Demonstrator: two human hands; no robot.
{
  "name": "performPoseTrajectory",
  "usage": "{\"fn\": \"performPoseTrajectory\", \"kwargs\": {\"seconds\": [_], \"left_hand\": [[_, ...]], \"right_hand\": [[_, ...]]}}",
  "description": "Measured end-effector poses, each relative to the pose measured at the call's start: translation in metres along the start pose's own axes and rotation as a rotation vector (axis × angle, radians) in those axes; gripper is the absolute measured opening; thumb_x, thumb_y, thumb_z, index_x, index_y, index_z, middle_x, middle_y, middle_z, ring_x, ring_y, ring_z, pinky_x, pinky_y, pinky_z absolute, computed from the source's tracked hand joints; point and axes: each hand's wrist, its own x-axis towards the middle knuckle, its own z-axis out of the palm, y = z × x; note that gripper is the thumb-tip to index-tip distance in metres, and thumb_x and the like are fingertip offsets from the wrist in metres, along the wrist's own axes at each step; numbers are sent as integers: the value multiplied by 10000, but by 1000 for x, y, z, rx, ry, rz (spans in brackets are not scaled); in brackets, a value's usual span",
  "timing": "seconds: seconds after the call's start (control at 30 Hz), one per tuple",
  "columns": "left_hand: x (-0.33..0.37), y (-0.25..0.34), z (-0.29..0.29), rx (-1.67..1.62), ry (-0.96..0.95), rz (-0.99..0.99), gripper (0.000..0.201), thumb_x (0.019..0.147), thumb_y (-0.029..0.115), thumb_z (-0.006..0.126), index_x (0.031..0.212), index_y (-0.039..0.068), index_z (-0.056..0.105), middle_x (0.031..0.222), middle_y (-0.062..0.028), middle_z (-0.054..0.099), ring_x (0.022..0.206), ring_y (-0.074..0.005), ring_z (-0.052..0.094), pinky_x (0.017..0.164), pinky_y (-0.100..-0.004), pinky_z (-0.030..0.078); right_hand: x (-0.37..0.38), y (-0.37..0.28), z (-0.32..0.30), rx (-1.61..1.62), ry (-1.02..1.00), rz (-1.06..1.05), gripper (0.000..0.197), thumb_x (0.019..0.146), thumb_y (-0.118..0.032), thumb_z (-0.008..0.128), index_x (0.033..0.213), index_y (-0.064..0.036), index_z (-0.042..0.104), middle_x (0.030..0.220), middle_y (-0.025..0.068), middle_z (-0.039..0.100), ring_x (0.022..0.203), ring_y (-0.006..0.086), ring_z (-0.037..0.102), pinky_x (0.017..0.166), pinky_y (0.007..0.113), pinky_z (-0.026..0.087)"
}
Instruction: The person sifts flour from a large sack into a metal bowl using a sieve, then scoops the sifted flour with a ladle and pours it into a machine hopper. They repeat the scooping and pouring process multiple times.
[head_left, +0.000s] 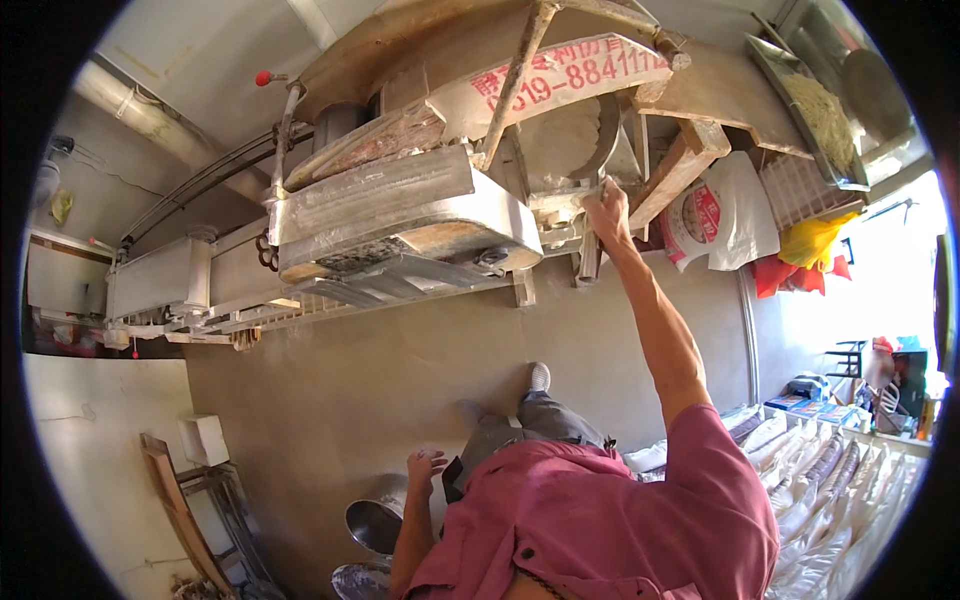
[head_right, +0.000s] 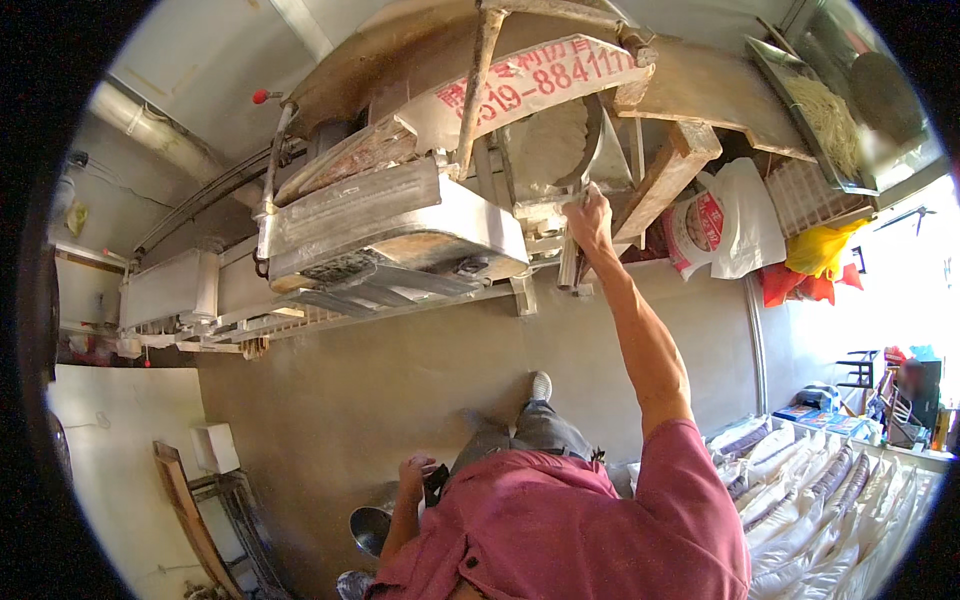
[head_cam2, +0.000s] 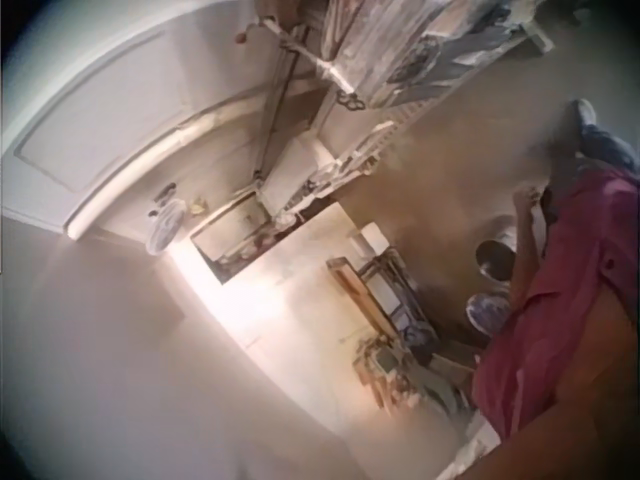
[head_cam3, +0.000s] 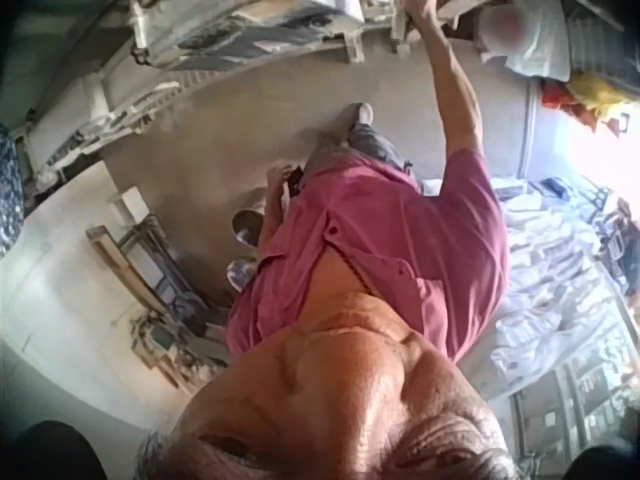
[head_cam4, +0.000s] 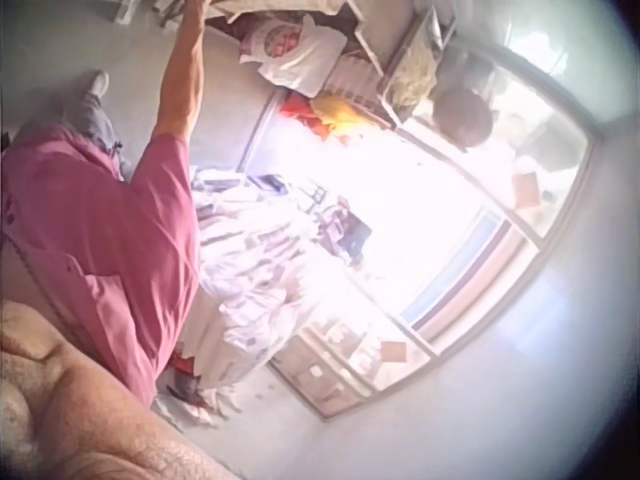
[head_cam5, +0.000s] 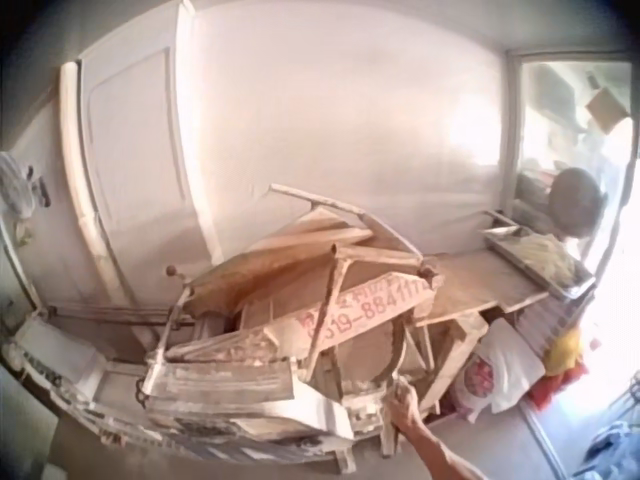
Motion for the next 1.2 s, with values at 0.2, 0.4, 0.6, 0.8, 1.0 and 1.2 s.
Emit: {"fn": "performPoseTrajectory", "kwargs": {"seconds": [0.2,0.4,0.6,0.8,1.0,1.2], "left_hand": [[-7,33,8,22,75,-13,295,940,275,560,1143,61,554,939,-124,684,716,-213,680,578,-309,496],[2,22,-7,3,56,-35,285,936,242,558,1164,71,542,945,-124,683,726,-214,684,574,-299,493],[-6,13,-7,-84,40,-14,318,901,159,560,1203,70,518,957,-126,682,742,-216,686,580,-298,495],[1,-5,-16,-40,42,-88,341,899,142,550,1227,56,509,961,-125,680,758,-222,687,590,-294,496],[0,-13,-19,-52,31,-83,281,916,162,539,1177,58,528,964,-122,678,760,-218,685,589,-294,491],[9,-16,-25,-39,2,-65,266,939,254,566,1134,75,545,961,-121,678,743,-210,682,579,-293,488]], "right_hand": [[-6,-17,4,-197,55,-80,407,721,-116,609,1086,55,556,886,238,656,834,361,641,746,401,497],[-1,-21,23,-440,-12,-117,589,725,-108,603,1235,130,430,869,312,637,863,472,631,754,479,500],[13,-19,45,-577,-77,-104,655,730,-95,572,1305,156,383,834,307,635,835,460,640,740,479,519],[12,-36,36,-675,-26,-169,698,724,-108,589,1341,144,384,877,287,649,843,435,647,754,475,517],[-16,-46,26,-650,22,-193,686,730,-114,611,1325,140,385,909,311,644,880,456,636,785,487,507],[-48,-48,39,-591,52,-77,647,730,-83,587,1309,135,397,892,341,635,873,476,638,791,504,503]]}}
